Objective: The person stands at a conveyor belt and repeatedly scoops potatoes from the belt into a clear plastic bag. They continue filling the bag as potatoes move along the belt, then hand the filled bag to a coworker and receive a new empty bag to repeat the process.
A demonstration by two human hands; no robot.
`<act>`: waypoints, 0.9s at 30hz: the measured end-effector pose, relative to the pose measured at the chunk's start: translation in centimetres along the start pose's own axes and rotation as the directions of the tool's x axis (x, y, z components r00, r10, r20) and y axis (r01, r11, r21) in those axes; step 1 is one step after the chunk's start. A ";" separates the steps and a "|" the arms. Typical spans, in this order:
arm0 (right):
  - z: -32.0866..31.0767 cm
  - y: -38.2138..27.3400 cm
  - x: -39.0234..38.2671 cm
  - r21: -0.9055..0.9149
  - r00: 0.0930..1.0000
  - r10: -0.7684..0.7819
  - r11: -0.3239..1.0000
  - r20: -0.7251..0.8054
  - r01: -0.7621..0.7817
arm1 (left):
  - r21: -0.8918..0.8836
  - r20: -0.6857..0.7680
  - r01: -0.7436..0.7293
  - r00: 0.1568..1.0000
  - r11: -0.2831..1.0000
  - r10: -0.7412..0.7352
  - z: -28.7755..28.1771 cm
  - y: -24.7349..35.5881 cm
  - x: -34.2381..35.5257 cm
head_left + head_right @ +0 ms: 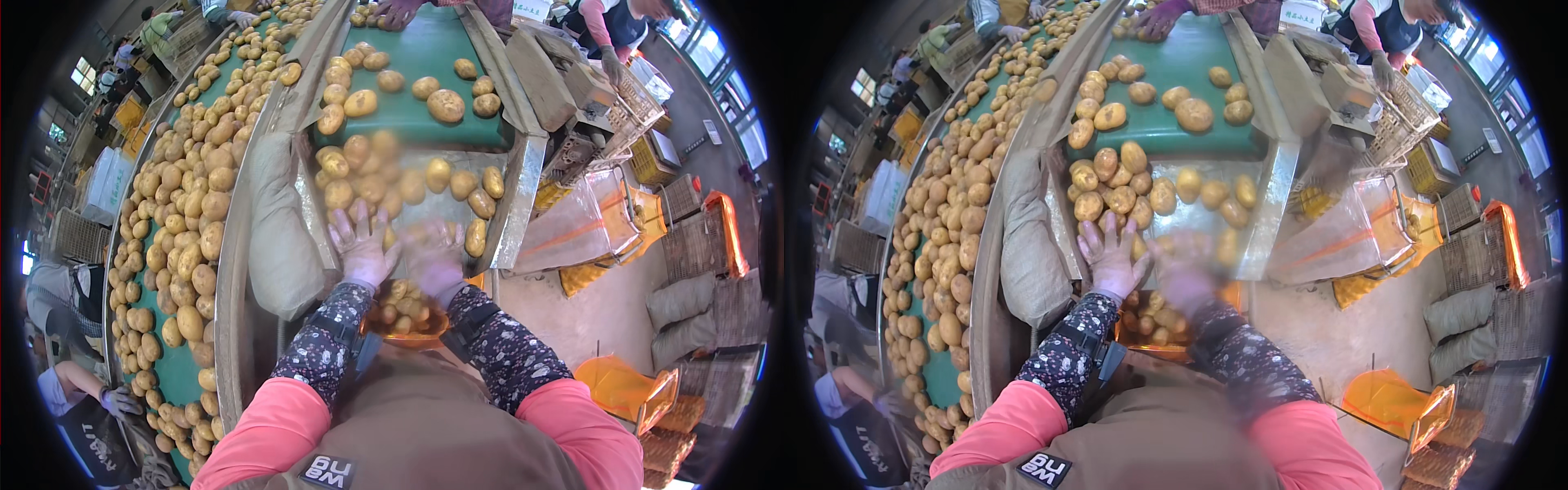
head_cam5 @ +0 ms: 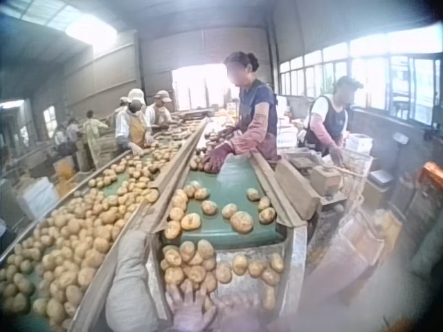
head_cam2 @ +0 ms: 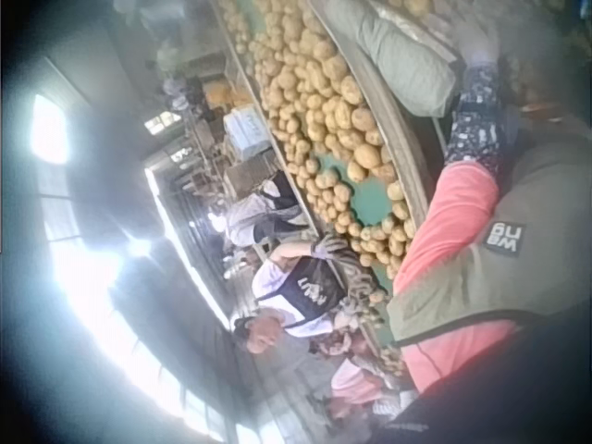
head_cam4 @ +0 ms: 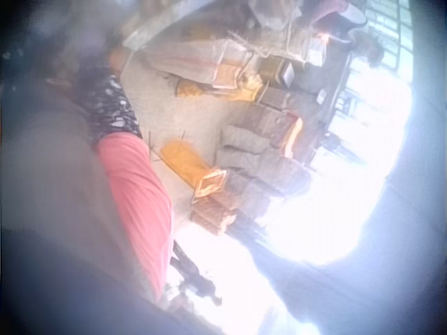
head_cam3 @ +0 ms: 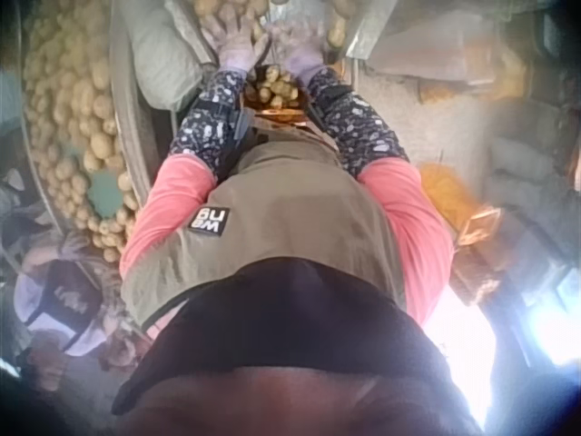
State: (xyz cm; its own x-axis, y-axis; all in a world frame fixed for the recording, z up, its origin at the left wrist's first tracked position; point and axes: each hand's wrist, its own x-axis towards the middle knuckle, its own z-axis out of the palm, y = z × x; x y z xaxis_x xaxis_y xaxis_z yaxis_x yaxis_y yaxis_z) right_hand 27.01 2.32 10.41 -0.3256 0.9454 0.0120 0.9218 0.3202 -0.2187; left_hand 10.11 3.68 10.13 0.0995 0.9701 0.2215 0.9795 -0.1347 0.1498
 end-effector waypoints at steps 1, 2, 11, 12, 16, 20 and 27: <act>-0.4 0.2 0.5 -0.020 0.998 0.016 1.000 0.058 -0.015 | 0.011 0.018 0.001 1.000 1.000 -0.001 -0.1 0.1 0.2; -0.9 0.4 1.3 0.106 0.993 0.073 0.992 -0.089 -0.063 | -0.002 0.043 0.007 0.999 1.000 -0.007 -0.2 0.2 0.3; -4.2 1.2 12.0 0.298 0.934 -0.036 0.943 -0.354 0.149 | 0.030 0.270 -0.114 0.957 0.993 0.102 -1.7 -0.3 1.6; -4.2 0.9 12.6 0.262 0.941 -0.050 0.954 -0.335 0.144 | 0.009 0.290 -0.126 0.950 0.992 0.118 -1.8 -0.3 1.6; -3.8 0.3 13.3 0.163 0.979 -0.022 0.985 -0.204 0.056 | -0.030 0.238 -0.244 0.940 0.969 0.244 -1.4 -0.9 1.8; -2.7 0.8 11.9 0.139 0.983 -0.040 0.988 -0.177 0.065 | -0.084 0.380 -0.497 0.785 0.864 0.489 -0.2 -2.1 1.7; -2.0 1.3 9.9 0.300 0.856 0.099 0.951 -0.508 0.068 | 0.004 -0.138 -0.197 0.971 0.980 0.196 1.1 -0.6 1.3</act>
State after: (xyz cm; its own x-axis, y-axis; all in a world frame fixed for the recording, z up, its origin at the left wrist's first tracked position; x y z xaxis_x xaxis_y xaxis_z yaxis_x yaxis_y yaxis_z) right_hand 25.36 12.23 12.17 -0.0805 0.8712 0.4842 0.7916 0.3511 -0.5000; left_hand 9.84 5.22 9.27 0.2642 0.8877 0.3771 0.9414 -0.3223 0.0991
